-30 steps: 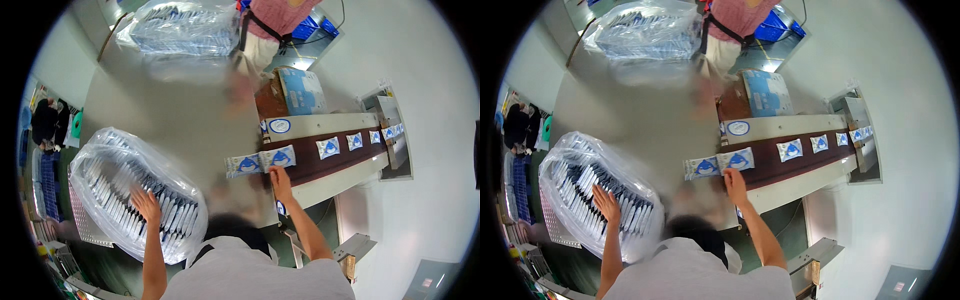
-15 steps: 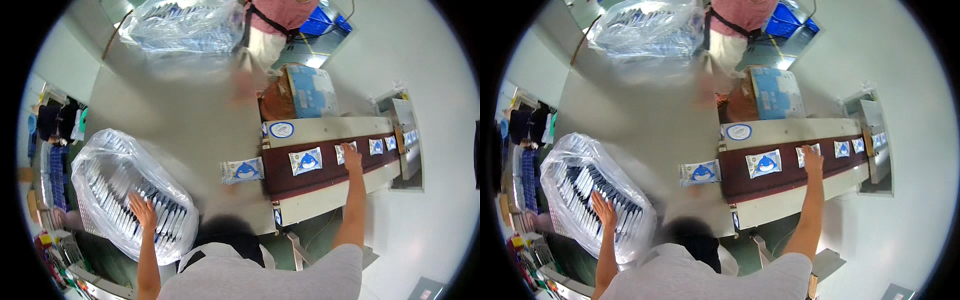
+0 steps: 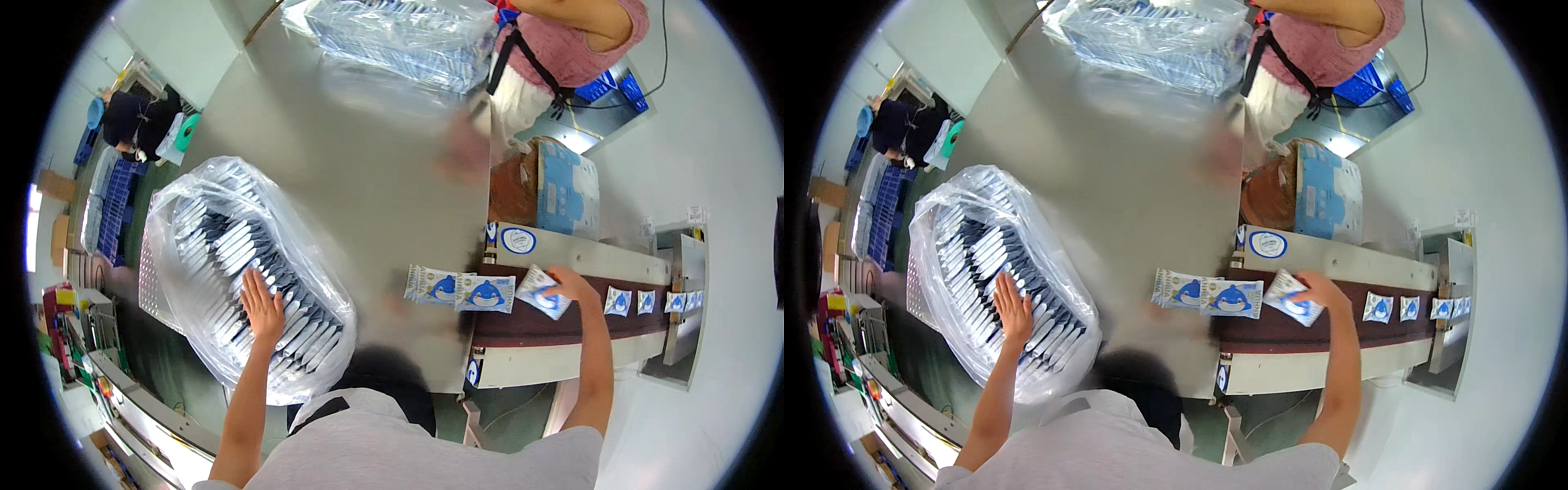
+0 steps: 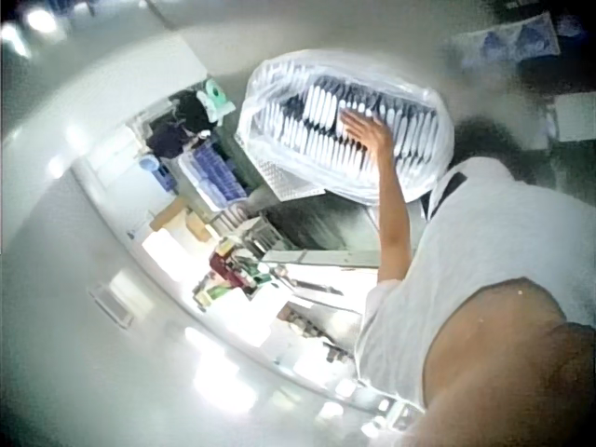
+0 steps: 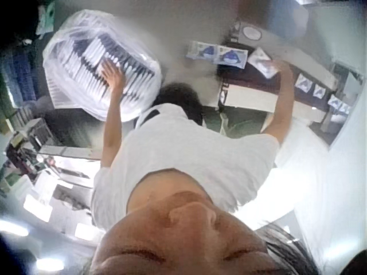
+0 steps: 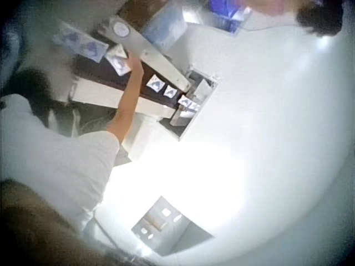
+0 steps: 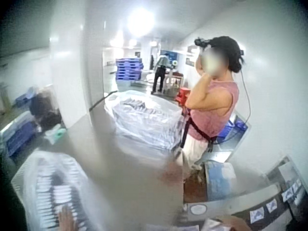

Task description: The person prepares a large plastic bag by opening it and then places stacks of small blue-white individual packages into the bag. They collect the packages from a pile on a metal table and from a conveyor belt, arranging them neatly inside the bag.

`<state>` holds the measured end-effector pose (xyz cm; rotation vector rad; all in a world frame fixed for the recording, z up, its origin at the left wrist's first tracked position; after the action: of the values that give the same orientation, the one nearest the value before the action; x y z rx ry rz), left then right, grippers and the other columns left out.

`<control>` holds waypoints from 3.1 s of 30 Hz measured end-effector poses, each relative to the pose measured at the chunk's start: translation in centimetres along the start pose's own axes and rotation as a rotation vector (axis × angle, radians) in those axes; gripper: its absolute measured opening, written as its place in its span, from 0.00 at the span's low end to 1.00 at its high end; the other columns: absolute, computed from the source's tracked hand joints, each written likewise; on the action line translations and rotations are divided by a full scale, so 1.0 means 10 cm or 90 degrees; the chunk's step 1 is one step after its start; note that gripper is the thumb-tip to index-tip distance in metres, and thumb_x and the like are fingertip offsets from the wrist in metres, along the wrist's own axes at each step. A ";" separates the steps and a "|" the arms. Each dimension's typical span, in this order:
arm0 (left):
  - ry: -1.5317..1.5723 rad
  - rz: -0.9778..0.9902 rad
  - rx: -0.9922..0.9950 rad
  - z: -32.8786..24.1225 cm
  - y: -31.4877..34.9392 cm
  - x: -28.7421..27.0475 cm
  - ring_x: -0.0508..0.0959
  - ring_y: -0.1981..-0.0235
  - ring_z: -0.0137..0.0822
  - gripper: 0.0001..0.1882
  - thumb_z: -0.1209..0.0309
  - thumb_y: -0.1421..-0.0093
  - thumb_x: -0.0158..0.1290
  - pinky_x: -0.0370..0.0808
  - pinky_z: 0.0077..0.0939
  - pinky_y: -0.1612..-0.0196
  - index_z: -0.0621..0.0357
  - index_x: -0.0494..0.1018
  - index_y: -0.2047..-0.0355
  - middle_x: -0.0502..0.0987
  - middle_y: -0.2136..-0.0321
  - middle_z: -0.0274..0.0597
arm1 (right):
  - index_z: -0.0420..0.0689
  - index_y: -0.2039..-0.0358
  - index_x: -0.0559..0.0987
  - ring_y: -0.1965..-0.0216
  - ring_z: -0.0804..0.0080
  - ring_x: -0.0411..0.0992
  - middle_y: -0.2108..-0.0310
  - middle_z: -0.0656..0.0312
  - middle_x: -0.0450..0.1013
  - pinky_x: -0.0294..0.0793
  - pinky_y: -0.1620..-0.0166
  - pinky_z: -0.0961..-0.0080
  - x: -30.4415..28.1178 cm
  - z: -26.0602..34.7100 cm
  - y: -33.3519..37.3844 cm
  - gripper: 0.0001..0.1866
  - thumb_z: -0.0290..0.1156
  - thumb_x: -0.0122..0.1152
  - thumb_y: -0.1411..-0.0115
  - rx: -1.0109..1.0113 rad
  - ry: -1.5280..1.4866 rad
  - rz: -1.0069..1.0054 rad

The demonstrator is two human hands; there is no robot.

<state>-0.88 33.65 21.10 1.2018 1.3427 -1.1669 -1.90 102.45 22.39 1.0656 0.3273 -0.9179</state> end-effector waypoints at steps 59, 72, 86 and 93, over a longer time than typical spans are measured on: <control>0.422 -0.174 -0.106 0.81 -1.04 -0.30 0.58 0.43 0.54 0.32 0.66 0.48 0.51 0.53 0.45 0.39 0.71 0.57 0.46 0.59 0.46 0.58 | 0.41 0.40 0.56 0.42 0.54 0.59 0.45 0.49 0.62 0.57 0.46 0.53 2.22 6.89 -3.09 0.45 0.61 0.53 0.48 -0.562 0.399 -0.167; 0.103 0.010 0.045 1.05 -2.32 0.04 0.59 0.40 0.42 0.26 0.58 0.37 0.37 0.42 0.51 0.35 0.57 0.60 0.42 0.63 0.43 0.45 | 0.42 0.37 0.56 0.34 0.56 0.46 0.34 0.55 0.47 0.41 0.35 0.49 2.54 6.29 -2.92 0.38 0.48 0.51 0.43 -0.435 0.601 -0.291; 0.122 -0.014 0.019 0.64 -1.33 -0.03 0.40 0.33 0.49 0.35 0.53 0.38 0.40 0.37 0.50 0.34 0.58 0.48 0.36 0.41 0.34 0.52 | 0.42 0.57 0.70 0.52 0.52 0.65 0.55 0.52 0.67 0.65 0.50 0.61 1.94 3.72 0.02 0.16 0.26 0.56 0.47 -0.297 -0.107 -0.522; 0.045 -0.028 0.051 0.22 -0.57 -0.17 0.41 0.33 0.50 0.36 0.58 0.38 0.39 0.39 0.51 0.35 0.61 0.43 0.35 0.41 0.34 0.51 | 0.42 0.58 0.70 0.52 0.51 0.65 0.56 0.51 0.67 0.67 0.52 0.62 1.95 3.08 0.15 0.13 0.27 0.54 0.45 -0.216 -0.122 -0.516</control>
<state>-6.35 30.94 22.89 1.2869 1.3926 -1.2298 5.29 66.85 25.66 0.5051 0.7538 -1.6031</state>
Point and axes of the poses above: each hand's wrist, its own y-axis away from the middle knuckle, its own x-axis out of the palm, z = x × y, the point moved 5 cm from there along -y, towards the middle knuckle
